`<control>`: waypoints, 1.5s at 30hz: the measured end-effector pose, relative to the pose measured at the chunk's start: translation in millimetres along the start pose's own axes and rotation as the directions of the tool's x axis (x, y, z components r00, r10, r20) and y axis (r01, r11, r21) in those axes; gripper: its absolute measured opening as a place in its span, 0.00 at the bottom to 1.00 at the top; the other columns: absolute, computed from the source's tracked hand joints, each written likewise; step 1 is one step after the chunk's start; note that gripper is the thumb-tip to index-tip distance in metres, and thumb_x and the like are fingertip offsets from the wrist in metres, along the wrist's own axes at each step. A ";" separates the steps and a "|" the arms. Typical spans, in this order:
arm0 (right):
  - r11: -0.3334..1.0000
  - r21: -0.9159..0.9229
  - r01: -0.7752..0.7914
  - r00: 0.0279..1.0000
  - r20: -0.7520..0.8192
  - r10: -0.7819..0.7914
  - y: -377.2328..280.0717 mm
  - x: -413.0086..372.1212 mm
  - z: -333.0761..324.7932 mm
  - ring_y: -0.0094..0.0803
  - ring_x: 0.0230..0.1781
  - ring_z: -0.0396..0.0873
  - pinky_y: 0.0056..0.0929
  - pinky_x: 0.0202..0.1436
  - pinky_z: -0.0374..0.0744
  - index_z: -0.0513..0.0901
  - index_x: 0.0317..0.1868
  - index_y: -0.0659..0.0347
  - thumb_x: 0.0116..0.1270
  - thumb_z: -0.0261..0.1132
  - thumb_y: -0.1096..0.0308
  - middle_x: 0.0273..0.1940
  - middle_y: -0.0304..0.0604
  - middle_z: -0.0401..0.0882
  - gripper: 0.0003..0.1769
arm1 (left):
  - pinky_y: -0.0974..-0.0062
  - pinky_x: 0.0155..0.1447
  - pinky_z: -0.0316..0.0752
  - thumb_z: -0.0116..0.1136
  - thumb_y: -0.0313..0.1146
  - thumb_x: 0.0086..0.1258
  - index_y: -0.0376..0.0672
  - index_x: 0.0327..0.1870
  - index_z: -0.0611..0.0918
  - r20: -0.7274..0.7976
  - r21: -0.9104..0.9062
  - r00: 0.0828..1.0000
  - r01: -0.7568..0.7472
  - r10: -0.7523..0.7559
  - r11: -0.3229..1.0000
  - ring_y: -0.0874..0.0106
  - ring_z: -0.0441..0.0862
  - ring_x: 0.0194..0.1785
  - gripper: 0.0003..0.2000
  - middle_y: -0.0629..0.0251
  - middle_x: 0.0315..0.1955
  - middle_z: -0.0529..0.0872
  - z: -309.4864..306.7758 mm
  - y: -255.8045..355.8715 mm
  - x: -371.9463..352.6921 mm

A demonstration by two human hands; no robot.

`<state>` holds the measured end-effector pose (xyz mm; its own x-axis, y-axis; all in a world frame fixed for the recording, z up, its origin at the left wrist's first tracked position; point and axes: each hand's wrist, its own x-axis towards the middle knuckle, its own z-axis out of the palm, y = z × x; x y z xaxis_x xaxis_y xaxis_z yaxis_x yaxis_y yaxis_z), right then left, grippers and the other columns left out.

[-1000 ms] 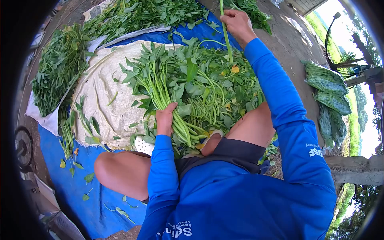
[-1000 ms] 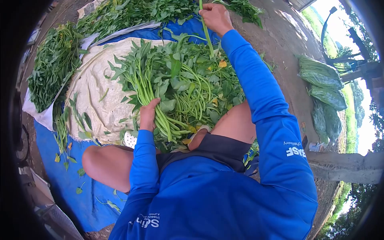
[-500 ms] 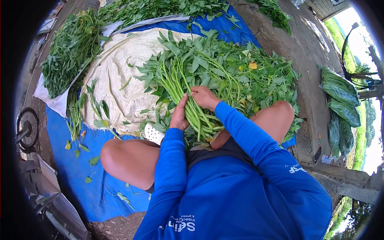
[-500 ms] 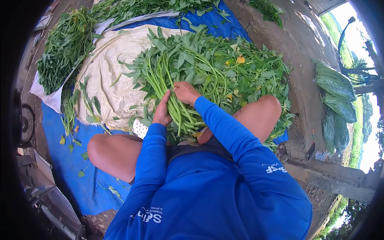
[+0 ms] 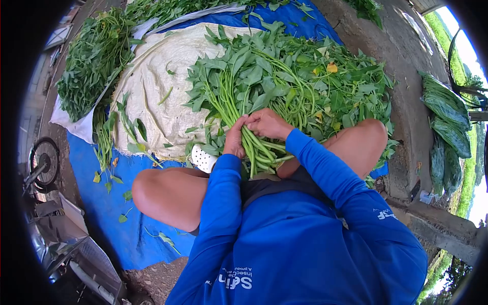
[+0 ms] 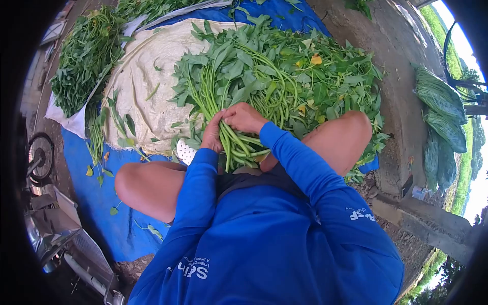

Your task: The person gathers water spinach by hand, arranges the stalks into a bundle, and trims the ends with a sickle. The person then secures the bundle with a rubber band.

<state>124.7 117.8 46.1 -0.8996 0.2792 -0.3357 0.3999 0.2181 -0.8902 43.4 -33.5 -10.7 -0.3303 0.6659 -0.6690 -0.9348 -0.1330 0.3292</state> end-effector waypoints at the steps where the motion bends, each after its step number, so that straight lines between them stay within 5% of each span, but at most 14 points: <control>1: 0.990 -0.133 -0.039 0.999 0.002 0.039 -30.1 1.8 -21.6 0.22 0.39 0.83 0.30 0.47 0.82 0.90 0.47 0.67 0.75 0.73 0.64 0.39 0.38 0.89 0.12 | 0.60 0.40 0.93 0.69 0.39 0.77 0.39 0.56 0.85 -0.044 0.002 0.998 -0.046 0.046 0.999 0.63 0.93 0.36 0.15 0.58 0.43 0.93 14.7 8.6 -12.9; 3: 0.995 -0.038 0.091 0.958 -0.269 -0.098 -45.1 34.0 -46.4 0.21 0.35 0.80 0.29 0.41 0.79 0.91 0.45 0.65 0.76 0.72 0.61 0.37 0.35 0.87 0.13 | 0.60 0.41 0.94 0.71 0.40 0.76 0.40 0.57 0.85 -0.036 0.045 0.999 -0.032 0.034 0.998 0.63 0.93 0.37 0.16 0.58 0.44 0.93 30.4 28.7 -37.4; 7: 0.932 0.276 0.234 0.921 -0.369 -0.123 -80.1 117.0 -65.5 0.20 0.32 0.73 0.26 0.40 0.75 0.90 0.47 0.59 0.77 0.71 0.56 0.33 0.30 0.81 0.15 | 0.59 0.49 0.93 0.73 0.38 0.73 0.40 0.60 0.85 0.032 0.165 0.999 -0.009 0.004 0.986 0.62 0.94 0.42 0.19 0.58 0.46 0.94 54.5 42.1 -75.1; 12: 0.883 0.469 0.031 0.993 0.085 -0.080 -124.2 137.9 -85.7 0.23 0.44 0.80 0.24 0.52 0.80 0.89 0.58 0.58 0.81 0.68 0.51 0.48 0.35 0.85 0.20 | 0.60 0.56 0.91 0.73 0.38 0.73 0.39 0.63 0.84 0.079 0.078 0.995 -0.064 0.058 0.995 0.61 0.93 0.48 0.22 0.57 0.48 0.93 66.9 54.2 -91.6; 16: 0.867 0.328 0.375 0.911 -0.305 -0.278 -150.4 74.2 -151.8 0.20 0.46 0.83 0.25 0.51 0.82 0.89 0.59 0.60 0.82 0.68 0.54 0.45 0.31 0.87 0.19 | 0.58 0.63 0.90 0.69 0.38 0.75 0.36 0.68 0.81 0.136 -0.030 0.981 -0.138 0.141 0.990 0.58 0.93 0.55 0.25 0.52 0.54 0.92 61.6 71.5 -94.1; 21: 0.970 0.211 0.122 0.942 -0.332 -0.047 -93.3 17.7 -195.8 0.23 0.44 0.86 0.27 0.49 0.85 0.92 0.50 0.59 0.77 0.72 0.55 0.42 0.37 0.91 0.15 | 0.57 0.63 0.89 0.67 0.37 0.75 0.35 0.67 0.82 0.088 0.009 0.956 -0.280 0.279 0.960 0.57 0.92 0.55 0.23 0.51 0.54 0.92 62.8 81.8 -92.5; 23: 0.999 -0.036 -0.025 0.799 -0.601 -0.001 -20.3 33.3 -209.6 0.34 0.46 0.89 0.37 0.54 0.87 0.93 0.48 0.59 0.73 0.73 0.56 0.45 0.44 0.94 0.15 | 0.61 0.61 0.89 0.67 0.40 0.78 0.34 0.64 0.84 0.039 0.181 0.937 -0.347 0.346 0.920 0.60 0.92 0.53 0.22 0.55 0.53 0.93 71.0 90.1 -91.7; 27: 0.920 -0.083 -0.382 0.755 -0.603 0.259 73.9 42.0 -197.1 0.60 0.56 0.89 0.49 0.64 0.84 0.93 0.47 0.63 0.68 0.69 0.60 0.53 0.60 0.92 0.16 | 0.65 0.54 0.90 0.67 0.40 0.79 0.32 0.58 0.86 -0.078 0.365 0.859 -0.448 0.506 0.816 0.64 0.93 0.45 0.18 0.58 0.47 0.94 83.9 103.1 -96.1; 36: 0.840 -0.327 -0.433 0.786 -0.593 0.173 67.3 48.3 -172.5 0.63 0.58 0.87 0.54 0.63 0.84 0.91 0.51 0.67 0.67 0.65 0.62 0.59 0.63 0.89 0.19 | 0.60 0.54 0.93 0.63 0.38 0.79 0.27 0.62 0.82 -0.060 0.358 0.909 -0.365 0.412 0.859 0.58 0.94 0.48 0.21 0.49 0.50 0.92 64.0 84.7 -89.9; 38: 0.894 -0.276 -0.353 0.869 -0.451 0.204 41.7 45.9 -186.3 0.45 0.46 0.90 0.46 0.49 0.87 0.90 0.54 0.64 0.73 0.69 0.66 0.49 0.50 0.91 0.15 | 0.60 0.55 0.93 0.63 0.38 0.79 0.27 0.62 0.82 -0.043 0.363 0.917 -0.355 0.396 0.861 0.57 0.94 0.48 0.22 0.48 0.50 0.92 35.7 84.2 -67.2; 39: 0.954 0.002 -0.300 0.871 -0.408 0.275 17.0 35.1 -191.2 0.39 0.42 0.89 0.42 0.45 0.87 0.89 0.54 0.63 0.75 0.69 0.66 0.46 0.46 0.91 0.13 | 0.60 0.55 0.93 0.64 0.38 0.78 0.26 0.62 0.82 -0.054 0.383 0.916 -0.349 0.398 0.855 0.58 0.94 0.48 0.22 0.48 0.49 0.92 35.5 84.1 -66.6; 40: 0.928 0.283 -0.241 0.878 -0.344 0.333 -4.3 24.6 -194.4 0.33 0.38 0.88 0.38 0.41 0.86 0.89 0.54 0.61 0.77 0.70 0.66 0.42 0.42 0.91 0.11 | 0.61 0.53 0.93 0.66 0.38 0.77 0.27 0.61 0.83 -0.081 0.408 0.907 -0.347 0.412 0.845 0.60 0.94 0.46 0.22 0.50 0.48 0.92 38.8 83.6 -69.0; 43: 0.811 0.567 -0.145 0.922 -0.219 0.318 -36.1 3.8 -207.6 0.18 0.34 0.82 0.24 0.34 0.79 0.87 0.54 0.54 0.82 0.69 0.59 0.36 0.29 0.86 0.10 | 0.63 0.49 0.92 0.69 0.38 0.76 0.28 0.59 0.84 -0.077 0.384 0.881 -0.405 0.466 0.830 0.63 0.93 0.42 0.21 0.53 0.45 0.92 43.6 82.7 -66.3; 45: 0.668 0.718 -0.195 0.936 -0.066 0.345 -34.0 -2.5 -212.9 0.20 0.33 0.82 0.25 0.36 0.81 0.87 0.55 0.54 0.82 0.69 0.57 0.36 0.28 0.86 0.11 | 0.65 0.47 0.91 0.69 0.37 0.76 0.29 0.59 0.84 -0.064 0.375 0.887 -0.403 0.457 0.835 0.64 0.93 0.41 0.20 0.55 0.44 0.92 46.3 83.0 -65.2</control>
<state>150.7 308.8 142.8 -0.6926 0.3988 -0.6011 0.3170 -0.5803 -0.7502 -6.6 -53.9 91.1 -0.7284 0.4831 -0.4858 -0.5987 -0.1041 0.7942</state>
